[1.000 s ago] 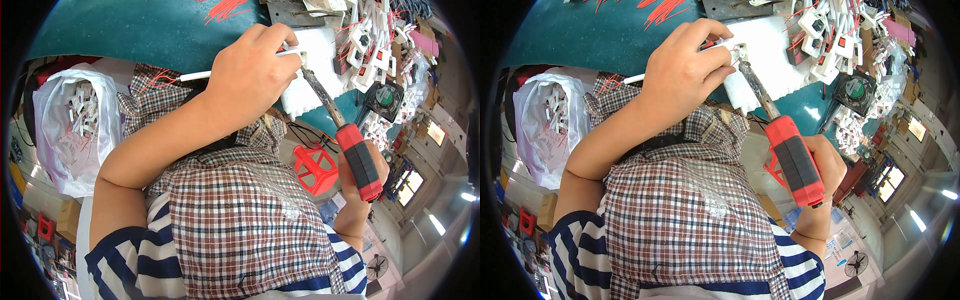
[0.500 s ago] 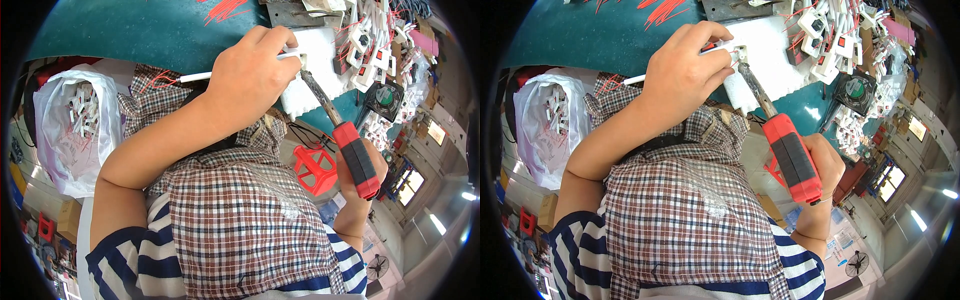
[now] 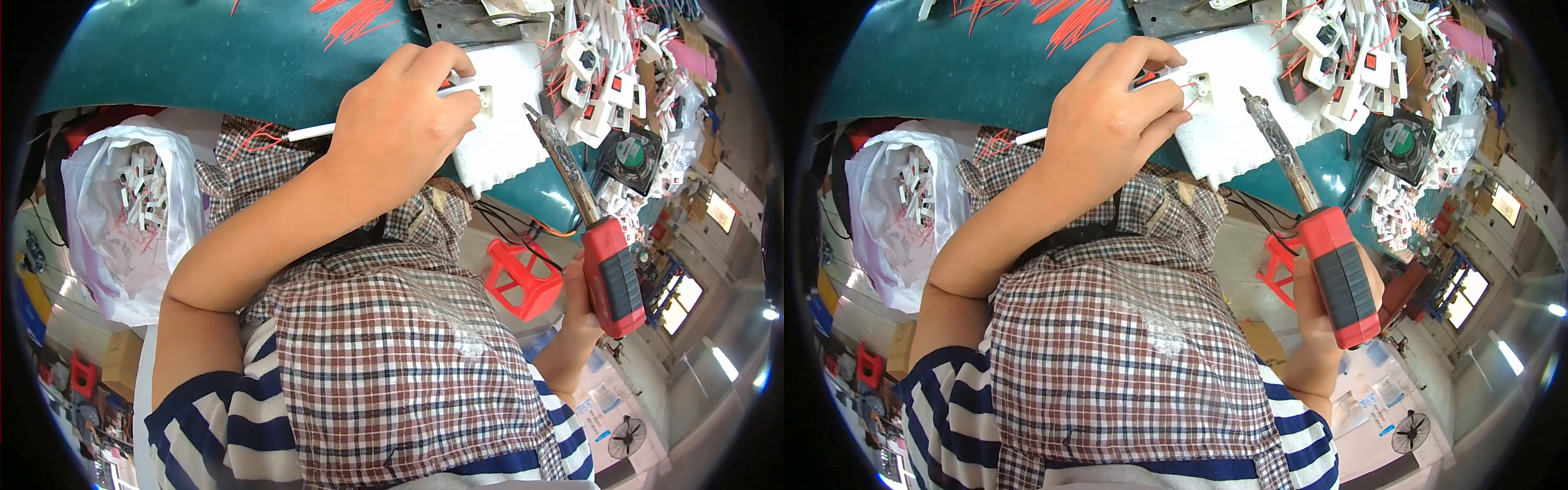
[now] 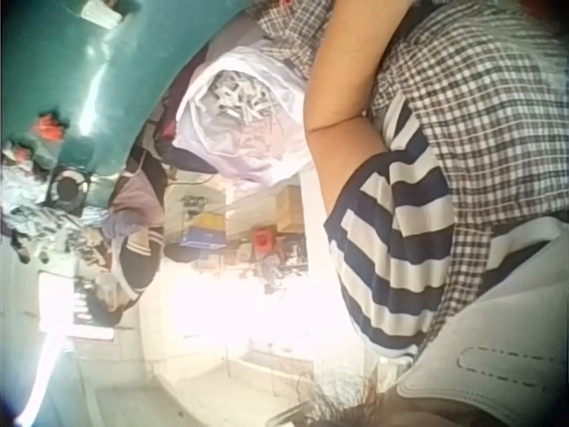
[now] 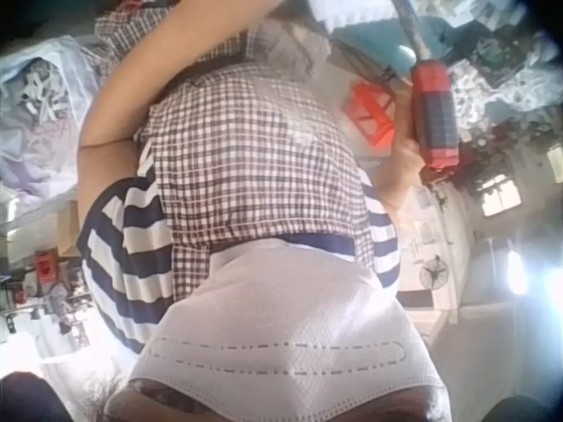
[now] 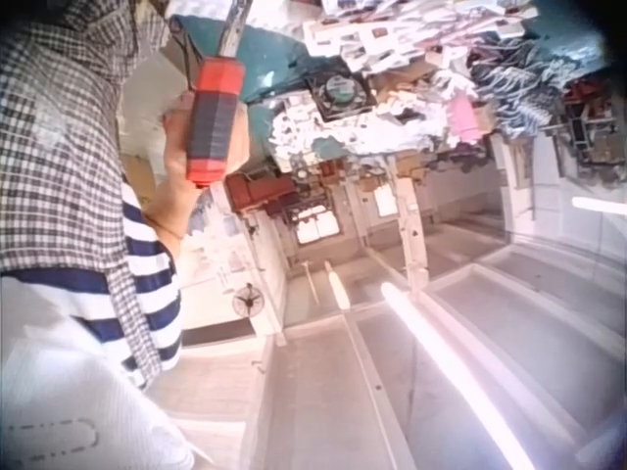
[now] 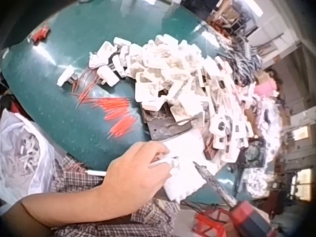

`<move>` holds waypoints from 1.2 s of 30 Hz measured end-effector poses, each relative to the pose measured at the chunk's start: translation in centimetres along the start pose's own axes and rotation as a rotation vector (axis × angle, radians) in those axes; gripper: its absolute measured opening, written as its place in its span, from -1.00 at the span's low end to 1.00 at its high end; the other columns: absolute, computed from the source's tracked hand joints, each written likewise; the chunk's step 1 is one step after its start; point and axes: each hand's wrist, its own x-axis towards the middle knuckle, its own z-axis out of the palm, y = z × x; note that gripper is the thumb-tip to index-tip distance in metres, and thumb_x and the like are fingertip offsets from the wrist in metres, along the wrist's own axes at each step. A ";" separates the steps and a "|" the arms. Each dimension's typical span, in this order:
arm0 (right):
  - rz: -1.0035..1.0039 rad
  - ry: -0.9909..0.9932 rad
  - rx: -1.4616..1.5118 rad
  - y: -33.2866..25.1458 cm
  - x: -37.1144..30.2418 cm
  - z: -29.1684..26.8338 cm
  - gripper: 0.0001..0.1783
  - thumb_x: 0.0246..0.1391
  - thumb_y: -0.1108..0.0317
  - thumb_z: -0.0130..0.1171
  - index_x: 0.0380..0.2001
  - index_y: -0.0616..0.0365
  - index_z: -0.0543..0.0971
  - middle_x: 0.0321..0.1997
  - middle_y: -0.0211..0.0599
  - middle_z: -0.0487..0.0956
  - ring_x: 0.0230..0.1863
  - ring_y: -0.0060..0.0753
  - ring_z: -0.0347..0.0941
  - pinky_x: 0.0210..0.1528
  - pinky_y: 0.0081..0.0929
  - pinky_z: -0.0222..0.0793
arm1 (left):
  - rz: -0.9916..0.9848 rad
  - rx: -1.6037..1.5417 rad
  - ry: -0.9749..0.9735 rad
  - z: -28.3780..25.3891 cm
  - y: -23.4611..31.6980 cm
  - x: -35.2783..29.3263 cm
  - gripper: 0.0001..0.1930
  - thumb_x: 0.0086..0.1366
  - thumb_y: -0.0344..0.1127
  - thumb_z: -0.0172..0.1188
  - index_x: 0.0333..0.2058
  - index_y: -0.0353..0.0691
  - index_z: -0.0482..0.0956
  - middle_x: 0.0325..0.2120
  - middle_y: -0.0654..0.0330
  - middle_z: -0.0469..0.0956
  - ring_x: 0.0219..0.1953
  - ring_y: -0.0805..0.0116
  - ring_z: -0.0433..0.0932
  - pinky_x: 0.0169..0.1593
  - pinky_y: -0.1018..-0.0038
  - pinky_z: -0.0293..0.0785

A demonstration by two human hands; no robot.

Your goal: The person solders red wires to switch housings using a soldering iron and solder wire at a factory workbench.

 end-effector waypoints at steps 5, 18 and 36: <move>0.005 0.046 0.056 1.5 -1.7 0.5 -0.81 0.08 0.63 0.32 -0.22 0.30 0.58 -0.39 -0.26 0.56 -0.56 -0.60 0.41 -0.51 -0.61 0.32 | -0.009 0.009 -0.018 -0.3 0.1 0.1 -0.83 0.05 -0.37 0.46 -0.44 -0.18 0.60 -0.10 0.26 0.58 -0.15 0.24 0.57 -0.16 0.35 0.54; 0.120 0.225 0.272 2.0 -2.9 2.2 -0.85 0.19 0.52 0.23 -0.22 0.35 0.51 -0.45 -0.26 0.49 -0.65 -0.64 0.31 -0.63 -0.63 0.20 | -0.033 0.022 0.002 -0.1 0.1 0.6 -0.86 0.15 -0.38 0.41 -0.41 -0.19 0.59 -0.10 0.21 0.58 -0.16 0.15 0.60 -0.14 0.31 0.52; 0.117 0.363 0.509 2.4 -2.6 3.2 -0.92 0.17 0.58 0.16 -0.29 0.38 0.48 -0.48 -0.19 0.45 -0.72 -0.66 0.16 -0.67 -0.62 0.08 | -0.877 -1.036 -0.155 -4.7 1.5 5.0 -0.62 0.56 -0.16 -0.11 0.04 -0.36 0.48 -0.27 -0.03 0.67 -0.44 0.46 0.62 -0.63 0.64 0.36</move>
